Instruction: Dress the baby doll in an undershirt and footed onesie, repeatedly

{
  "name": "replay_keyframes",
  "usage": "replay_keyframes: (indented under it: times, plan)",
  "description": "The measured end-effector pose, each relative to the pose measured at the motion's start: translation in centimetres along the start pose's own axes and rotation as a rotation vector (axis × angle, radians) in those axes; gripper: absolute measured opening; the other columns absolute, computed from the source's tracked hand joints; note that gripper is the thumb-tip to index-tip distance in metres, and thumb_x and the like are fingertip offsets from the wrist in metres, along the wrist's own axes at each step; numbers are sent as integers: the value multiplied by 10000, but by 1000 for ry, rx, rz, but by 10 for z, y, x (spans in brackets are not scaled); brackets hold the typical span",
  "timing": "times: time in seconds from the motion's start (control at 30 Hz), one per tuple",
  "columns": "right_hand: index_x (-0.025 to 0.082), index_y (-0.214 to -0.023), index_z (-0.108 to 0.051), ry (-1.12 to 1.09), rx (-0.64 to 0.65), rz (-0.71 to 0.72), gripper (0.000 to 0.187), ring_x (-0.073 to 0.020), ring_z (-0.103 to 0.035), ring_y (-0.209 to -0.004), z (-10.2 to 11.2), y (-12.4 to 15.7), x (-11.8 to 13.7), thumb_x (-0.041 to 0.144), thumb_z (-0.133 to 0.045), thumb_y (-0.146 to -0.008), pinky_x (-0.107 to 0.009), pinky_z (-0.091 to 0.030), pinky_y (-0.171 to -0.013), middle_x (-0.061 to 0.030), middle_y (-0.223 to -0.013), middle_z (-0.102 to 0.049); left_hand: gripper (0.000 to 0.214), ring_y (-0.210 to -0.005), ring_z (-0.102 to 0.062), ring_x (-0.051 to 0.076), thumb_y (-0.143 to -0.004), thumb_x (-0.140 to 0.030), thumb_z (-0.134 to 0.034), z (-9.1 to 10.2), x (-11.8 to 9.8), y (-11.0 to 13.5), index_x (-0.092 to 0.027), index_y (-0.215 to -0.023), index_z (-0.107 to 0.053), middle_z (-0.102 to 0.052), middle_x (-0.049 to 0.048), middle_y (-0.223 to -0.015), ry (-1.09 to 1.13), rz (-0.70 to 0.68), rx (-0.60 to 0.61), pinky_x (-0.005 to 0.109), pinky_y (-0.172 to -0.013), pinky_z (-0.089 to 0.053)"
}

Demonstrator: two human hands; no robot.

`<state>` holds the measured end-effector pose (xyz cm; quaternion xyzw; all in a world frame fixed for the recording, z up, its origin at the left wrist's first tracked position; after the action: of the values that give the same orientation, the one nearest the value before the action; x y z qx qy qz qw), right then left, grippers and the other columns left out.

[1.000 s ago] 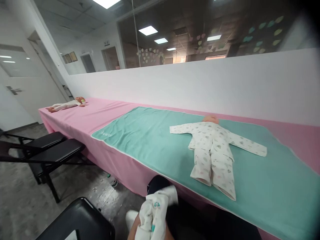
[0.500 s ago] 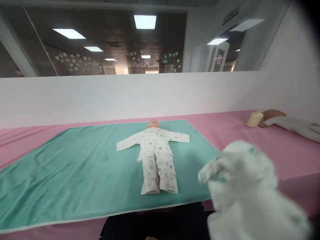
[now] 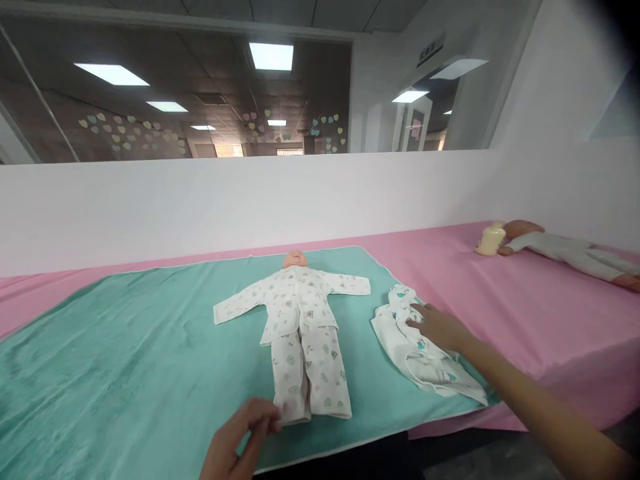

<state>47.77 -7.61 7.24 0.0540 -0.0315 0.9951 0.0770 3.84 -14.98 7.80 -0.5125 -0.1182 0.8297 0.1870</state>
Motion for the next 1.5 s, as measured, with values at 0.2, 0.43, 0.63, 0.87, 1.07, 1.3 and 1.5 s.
replay_keyframes:
  times: [0.2, 0.43, 0.63, 0.87, 1.07, 1.3, 1.5]
  plan:
    - [199, -1185, -519, -94, -209, 2, 545, -276, -581, -886, 60, -28, 66, 583, -452, -804, -354, -409, -658, -174, -1122, -560, 249, -859, -632, 202, -839, -362, -436, 24, 25, -118, -249, -915, -644, -677, 27, -970, -154, 107, -104, 303, -734, -520]
    - [186, -889, -540, -459, -313, 279, 282, -170, -562, -836, 13, -120, 273, 421, -384, -893, -274, -394, -690, -57, -939, -606, 402, -1100, -558, 242, -711, -98, -403, -36, 62, -267, -134, -1019, -659, -636, 108, -1152, 4, 28, -137, 400, -989, -402]
    - [172, -995, -530, -317, -245, 262, 273, -238, -591, -866, -20, -165, 297, 377, -382, -890, -319, -389, -682, -114, -983, -620, 427, -1014, -603, 192, -698, -72, -371, -60, 87, -289, -139, -976, -688, -683, 76, -1059, 33, -48, -98, 338, -962, -428]
    - [202, -892, -579, -339, -244, 259, 243, -211, -590, -801, -22, -170, 290, 306, -359, -893, -288, -359, -629, -73, -904, -646, 422, -1019, -596, 186, -721, -58, -375, -60, 89, -285, -165, -1015, -658, -676, 58, -1075, -32, -5, -117, 337, -948, -434]
    - [198, -838, -604, -451, -252, 230, 293, -207, -579, -796, -26, -180, 285, 322, -345, -895, -283, -353, -641, -77, -879, -650, 493, -1082, -575, 170, -704, -15, -359, -63, 93, -287, -177, -1112, -585, -649, 49, -1128, -17, -28, -120, 334, -982, -422]
    - [183, -740, -592, -563, -264, 210, 336, -150, -557, -733, -25, -189, 277, 339, -334, -888, -237, -334, -601, -40, -809, -649, 437, -1121, -537, 192, -770, -48, -360, -64, 90, -283, -188, -1120, -580, -622, 57, -1172, -110, -74, -98, 365, -1004, -387]
    - [186, -813, -555, -604, -343, 143, 316, -157, -533, -712, -24, -167, 269, 340, -296, -905, -248, -302, -584, -37, -776, -620, 404, -1171, -490, 184, -845, -104, -328, -64, 86, -266, -223, -1125, -594, -578, 48, -1231, -244, -210, -72, 370, -1022, -363]
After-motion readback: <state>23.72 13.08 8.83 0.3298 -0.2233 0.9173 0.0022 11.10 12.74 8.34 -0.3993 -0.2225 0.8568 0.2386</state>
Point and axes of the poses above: each hand's wrist, its own y-axis away from the middle knuckle, its own z-axis out of the back of the hand, x = y × z, the point moved 7 cm from there along -y, towards the middle knuckle
